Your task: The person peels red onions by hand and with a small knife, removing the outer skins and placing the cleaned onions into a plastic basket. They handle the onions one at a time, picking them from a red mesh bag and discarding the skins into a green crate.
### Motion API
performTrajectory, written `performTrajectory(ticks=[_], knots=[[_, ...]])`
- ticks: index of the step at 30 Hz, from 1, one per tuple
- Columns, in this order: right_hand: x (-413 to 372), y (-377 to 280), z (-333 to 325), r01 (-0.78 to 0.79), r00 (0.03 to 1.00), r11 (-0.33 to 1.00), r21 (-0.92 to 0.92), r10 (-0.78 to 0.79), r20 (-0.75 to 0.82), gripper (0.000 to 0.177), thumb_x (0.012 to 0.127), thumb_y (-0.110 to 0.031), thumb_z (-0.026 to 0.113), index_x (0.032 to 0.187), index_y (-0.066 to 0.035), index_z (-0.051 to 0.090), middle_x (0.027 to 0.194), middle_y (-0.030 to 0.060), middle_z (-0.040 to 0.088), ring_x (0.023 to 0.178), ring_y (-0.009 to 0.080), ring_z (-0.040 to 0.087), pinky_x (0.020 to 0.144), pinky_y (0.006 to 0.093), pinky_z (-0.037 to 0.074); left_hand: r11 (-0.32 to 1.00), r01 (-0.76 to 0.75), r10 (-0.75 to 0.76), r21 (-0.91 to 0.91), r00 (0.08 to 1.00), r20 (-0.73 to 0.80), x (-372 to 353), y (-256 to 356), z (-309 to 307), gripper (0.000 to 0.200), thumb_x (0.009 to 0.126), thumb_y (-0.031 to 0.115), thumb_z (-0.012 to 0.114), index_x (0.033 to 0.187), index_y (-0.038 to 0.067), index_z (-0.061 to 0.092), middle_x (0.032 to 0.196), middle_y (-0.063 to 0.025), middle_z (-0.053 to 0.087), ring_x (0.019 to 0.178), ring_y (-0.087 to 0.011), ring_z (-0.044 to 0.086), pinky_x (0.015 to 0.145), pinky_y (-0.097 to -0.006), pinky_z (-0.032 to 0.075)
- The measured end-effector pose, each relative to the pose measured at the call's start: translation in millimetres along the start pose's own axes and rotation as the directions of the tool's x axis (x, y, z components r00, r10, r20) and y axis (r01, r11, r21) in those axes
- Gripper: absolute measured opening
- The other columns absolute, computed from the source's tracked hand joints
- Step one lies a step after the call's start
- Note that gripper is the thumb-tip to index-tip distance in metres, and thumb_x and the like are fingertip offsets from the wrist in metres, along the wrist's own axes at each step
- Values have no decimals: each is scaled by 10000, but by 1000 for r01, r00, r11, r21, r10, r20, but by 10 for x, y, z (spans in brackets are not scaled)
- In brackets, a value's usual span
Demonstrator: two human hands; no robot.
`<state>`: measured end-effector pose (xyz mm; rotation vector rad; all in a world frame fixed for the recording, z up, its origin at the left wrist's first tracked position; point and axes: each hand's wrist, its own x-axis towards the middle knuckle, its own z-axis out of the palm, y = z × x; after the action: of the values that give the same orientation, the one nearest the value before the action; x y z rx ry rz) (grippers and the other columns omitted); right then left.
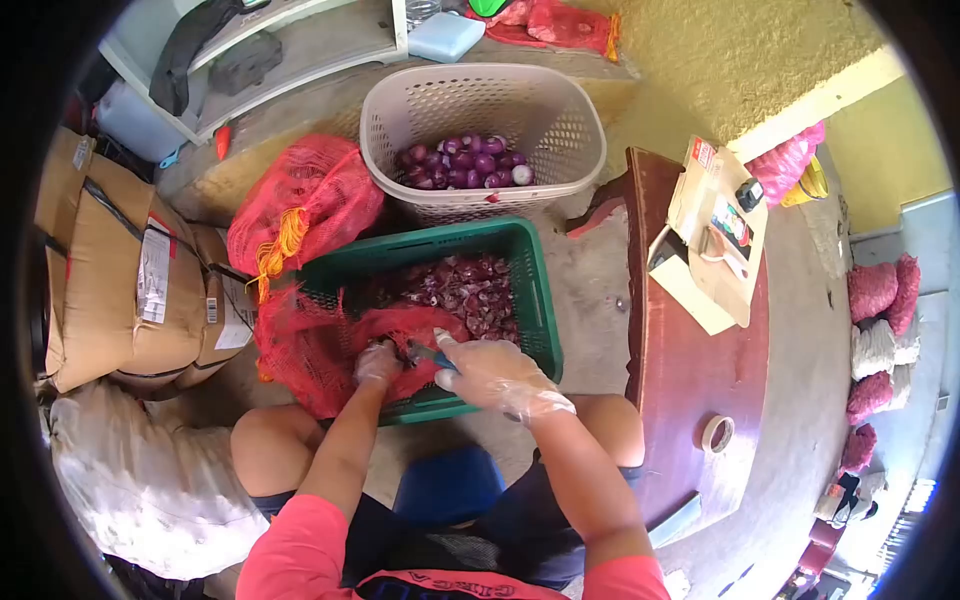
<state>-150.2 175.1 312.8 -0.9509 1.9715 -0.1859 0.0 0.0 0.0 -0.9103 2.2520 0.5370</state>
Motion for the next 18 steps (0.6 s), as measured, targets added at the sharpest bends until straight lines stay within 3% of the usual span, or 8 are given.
performTrajectory(ticks=[2,5,8,11,14,16,18], knots=[[9,-28,-28,4,1000,1000,-29,-4,1,629,922,-350,491,1454,-44,350,1176,243,608,1058,405,595,929,470,455,999,-11,10,38,999,36,77,-79,153,505,865,347,596,1317,140,509,1287,-190,571,1165,-351,585,956,-465,492],[-23,-10,-1,27,1000,999,-30,-27,-8,629,922,-349,489,1451,-37,352,1179,240,608,1060,407,595,924,469,459,992,77,-76,-98,997,15,-117,-93,162,536,832,430,630,1245,92,571,1283,-170,581,1173,-340,580,976,-437,478],[-51,-47,-41,16,1000,1000,-20,-16,6,632,923,-350,488,1455,-39,347,1184,240,606,1067,407,594,925,468,459,983,140,-123,-122,983,138,-484,165,-330,458,868,356,583,1256,112,584,1296,-127,583,1207,-317,561,995,-432,463],[-52,-61,-52,28,1000,1000,-14,-28,-2,635,920,-349,495,1458,-47,346,1186,239,606,1075,405,592,932,467,458,934,-346,305,88,901,310,404,-306,465,420,890,287,553,1290,158,572,1320,-85,570,1230,-290,545,1013,-416,450],[-42,-32,-31,32,999,999,-37,-32,-2,638,919,-350,503,1458,-47,347,1194,237,604,1077,405,592,937,462,458,667,-735,677,126,668,309,254,-303,44,510,829,394,596,1294,184,589,1372,-91,543,1190,-247,578,963,-360,476],[-8,74,70,75,995,997,-19,-76,-69,636,923,-379,510,1457,-70,356,1106,267,621,1022,424,603,906,477,459,753,-655,654,-59,736,175,-117,-129,-327,396,847,334,595,1201,159,625,1298,-86,568,1155,-285,577,966,-372,475],[-31,74,86,80,994,996,-26,-82,-74,636,924,-380,511,1457,-69,356,1108,266,622,1022,424,604,908,477,458,866,-417,477,-276,855,206,-656,191,-888,354,838,314,608,1145,141,643,1255,-84,581,1117,-296,584,952,-379,482]])
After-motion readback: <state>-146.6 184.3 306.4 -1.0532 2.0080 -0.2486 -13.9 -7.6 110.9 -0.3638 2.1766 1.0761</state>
